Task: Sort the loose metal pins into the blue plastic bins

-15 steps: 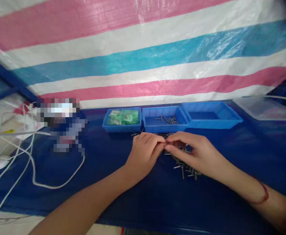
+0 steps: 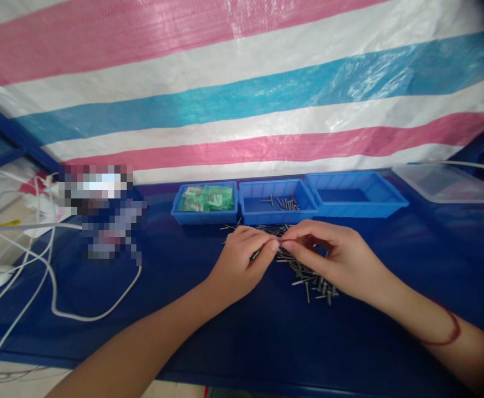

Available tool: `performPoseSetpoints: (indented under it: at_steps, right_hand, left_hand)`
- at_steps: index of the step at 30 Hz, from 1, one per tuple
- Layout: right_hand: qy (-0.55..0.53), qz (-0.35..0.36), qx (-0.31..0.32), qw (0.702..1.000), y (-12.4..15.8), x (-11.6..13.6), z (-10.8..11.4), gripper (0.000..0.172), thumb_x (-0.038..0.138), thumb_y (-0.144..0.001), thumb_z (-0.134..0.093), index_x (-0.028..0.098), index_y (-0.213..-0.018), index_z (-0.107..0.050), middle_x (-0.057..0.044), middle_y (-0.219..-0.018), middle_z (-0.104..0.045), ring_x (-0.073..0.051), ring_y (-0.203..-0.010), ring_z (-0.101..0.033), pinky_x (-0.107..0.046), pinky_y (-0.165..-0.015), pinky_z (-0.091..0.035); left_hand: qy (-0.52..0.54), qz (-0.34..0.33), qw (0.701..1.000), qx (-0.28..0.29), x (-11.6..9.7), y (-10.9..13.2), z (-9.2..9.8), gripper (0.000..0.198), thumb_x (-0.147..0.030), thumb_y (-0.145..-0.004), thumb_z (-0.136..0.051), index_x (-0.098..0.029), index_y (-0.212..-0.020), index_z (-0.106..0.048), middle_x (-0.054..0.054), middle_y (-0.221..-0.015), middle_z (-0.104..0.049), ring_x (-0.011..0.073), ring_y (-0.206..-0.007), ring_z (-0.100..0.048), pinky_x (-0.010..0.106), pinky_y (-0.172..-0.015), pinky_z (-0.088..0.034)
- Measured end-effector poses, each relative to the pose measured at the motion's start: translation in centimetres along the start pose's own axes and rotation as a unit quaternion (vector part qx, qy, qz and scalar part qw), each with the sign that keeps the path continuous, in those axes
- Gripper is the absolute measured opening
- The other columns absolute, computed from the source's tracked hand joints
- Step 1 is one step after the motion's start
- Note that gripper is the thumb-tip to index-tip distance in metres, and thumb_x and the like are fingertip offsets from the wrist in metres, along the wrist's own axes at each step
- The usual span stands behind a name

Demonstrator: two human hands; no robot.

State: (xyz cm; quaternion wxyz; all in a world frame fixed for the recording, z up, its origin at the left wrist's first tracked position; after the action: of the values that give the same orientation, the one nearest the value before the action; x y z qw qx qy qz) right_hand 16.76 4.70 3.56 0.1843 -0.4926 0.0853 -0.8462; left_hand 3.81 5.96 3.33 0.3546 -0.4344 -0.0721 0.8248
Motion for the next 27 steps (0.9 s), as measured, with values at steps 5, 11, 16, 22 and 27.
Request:
performPoseSetpoints:
  at_steps: [5,11,16,22,27]
  right_hand:
    - [-0.009,-0.015,-0.019,1.0,0.2,-0.4,0.0,0.017,0.037,-0.085,-0.061,0.021,-0.089,-0.066,-0.004,-0.083,-0.069,-0.016,-0.07,-0.061,-0.028,-0.058,-0.047]
    - [-0.003,-0.007,-0.018,1.0,0.2,-0.1,-0.2,0.017,0.036,-0.086,-0.059,0.02,-0.085,-0.065,-0.004,-0.08,-0.067,-0.016,-0.069,-0.061,-0.027,-0.057,-0.047]
    - [0.02,0.023,-0.022,0.999,0.2,0.6,-0.1,0.013,0.031,-0.087,-0.058,0.02,-0.084,-0.065,-0.002,-0.077,-0.066,-0.012,-0.061,-0.055,-0.026,-0.053,-0.043]
    - [0.026,0.051,-0.013,0.998,0.2,1.1,-0.1,0.011,0.027,-0.088,-0.057,0.021,-0.09,-0.066,-0.001,-0.077,-0.064,-0.01,-0.06,-0.051,-0.025,-0.054,-0.042]
    - [0.037,0.042,-0.024,0.998,0.1,0.8,0.0,0.013,0.03,-0.088,-0.057,0.023,-0.091,-0.067,0.0,-0.072,-0.062,-0.012,-0.06,-0.052,-0.026,-0.055,-0.042]
  left_hand:
    - [-0.008,-0.012,1.0,0.003,0.0,0.0,-0.1,0.012,-0.023,-0.09,-0.056,-0.017,-0.091,-0.066,0.006,-0.095,-0.071,0.0189,-0.091,-0.061,0.033,-0.085,-0.043]
    - [0.0,0.003,1.0,0.0,-0.1,0.0,-0.1,0.01,-0.026,-0.09,-0.057,-0.019,-0.09,-0.065,0.004,-0.093,-0.071,0.0183,-0.089,-0.061,0.032,-0.083,-0.043]
    - [-0.004,0.016,1.0,0.0,0.1,0.0,-0.1,0.012,-0.031,-0.089,-0.058,-0.02,-0.089,-0.064,0.004,-0.092,-0.07,0.0187,-0.088,-0.061,0.032,-0.082,-0.043]
    - [-0.007,0.024,1.0,-0.008,0.4,0.0,0.0,0.01,-0.029,-0.087,-0.061,-0.02,-0.089,-0.063,0.004,-0.09,-0.07,0.0192,-0.088,-0.061,0.032,-0.081,-0.043]
    - [0.0,0.016,0.999,-0.029,0.4,0.0,0.5,0.005,-0.023,-0.087,-0.059,-0.02,-0.09,-0.061,0.003,-0.091,-0.067,0.0174,-0.088,-0.061,0.03,-0.082,-0.044]
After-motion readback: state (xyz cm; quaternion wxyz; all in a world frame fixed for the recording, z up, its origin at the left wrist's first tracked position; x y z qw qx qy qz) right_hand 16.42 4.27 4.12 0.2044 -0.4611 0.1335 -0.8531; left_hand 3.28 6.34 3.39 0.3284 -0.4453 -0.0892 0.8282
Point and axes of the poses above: each hand's wrist, its own y-axis away from the middle knuckle, its own z-axis out of the back of the hand, x = y × z, the point moved 8 cm from there along -y, towards the middle knuckle
